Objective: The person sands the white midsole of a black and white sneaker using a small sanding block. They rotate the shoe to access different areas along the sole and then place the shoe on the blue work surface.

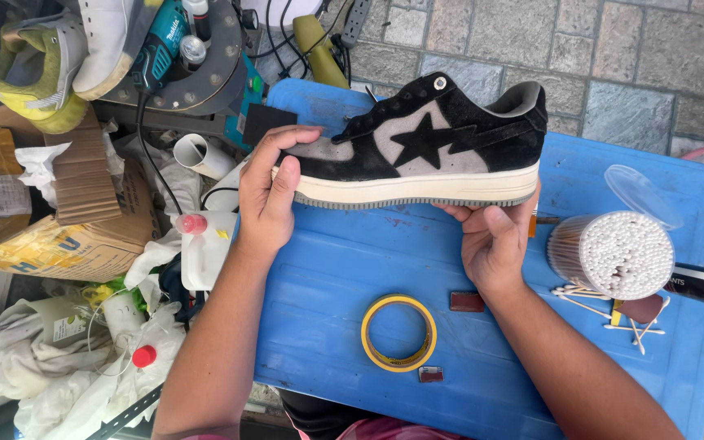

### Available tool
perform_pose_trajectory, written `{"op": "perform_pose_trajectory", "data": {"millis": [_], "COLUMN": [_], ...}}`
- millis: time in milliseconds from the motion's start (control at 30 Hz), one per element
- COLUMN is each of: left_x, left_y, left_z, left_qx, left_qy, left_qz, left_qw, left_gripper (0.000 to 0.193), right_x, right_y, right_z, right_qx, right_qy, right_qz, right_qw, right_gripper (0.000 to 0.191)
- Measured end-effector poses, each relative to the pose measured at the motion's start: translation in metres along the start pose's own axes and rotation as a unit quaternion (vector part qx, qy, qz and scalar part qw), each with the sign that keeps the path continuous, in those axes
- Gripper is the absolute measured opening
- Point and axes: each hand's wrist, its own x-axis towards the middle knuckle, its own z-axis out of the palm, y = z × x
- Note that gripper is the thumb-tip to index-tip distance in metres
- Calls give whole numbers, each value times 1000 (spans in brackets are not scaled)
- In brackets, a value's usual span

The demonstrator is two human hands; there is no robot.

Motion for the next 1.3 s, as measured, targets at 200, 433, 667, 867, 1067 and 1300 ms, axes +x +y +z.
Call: {"op": "perform_pose_trajectory", "data": {"millis": [200,433,667,867,1067,1300], "left_x": [-1,-2,1,2,2,6], "left_y": [-4,3,10,11,11,19], "left_z": [2,14,9,9,7,1], "left_qx": [-4,35,40,31,27,28], "left_qy": [38,37,-4,-20,-26,-72], "left_qz": [14,30,85,85,88,90], "left_qw": [999,998,996,996,995,993], "left_gripper": [47,46,49,53,53,55], "right_x": [-2,2,7,4,4,2], "right_y": [8,1,-3,-3,-3,-2], "right_z": [-3,-7,-13,-19,-23,-23], "right_qx": [-14,21,48,51,47,51], "right_qy": [-7,43,29,25,18,29], "right_qz": [-43,-6,7,9,11,-5], "right_qw": [999,999,998,998,999,998], "right_gripper": [69,56,52,54,52,50]}}
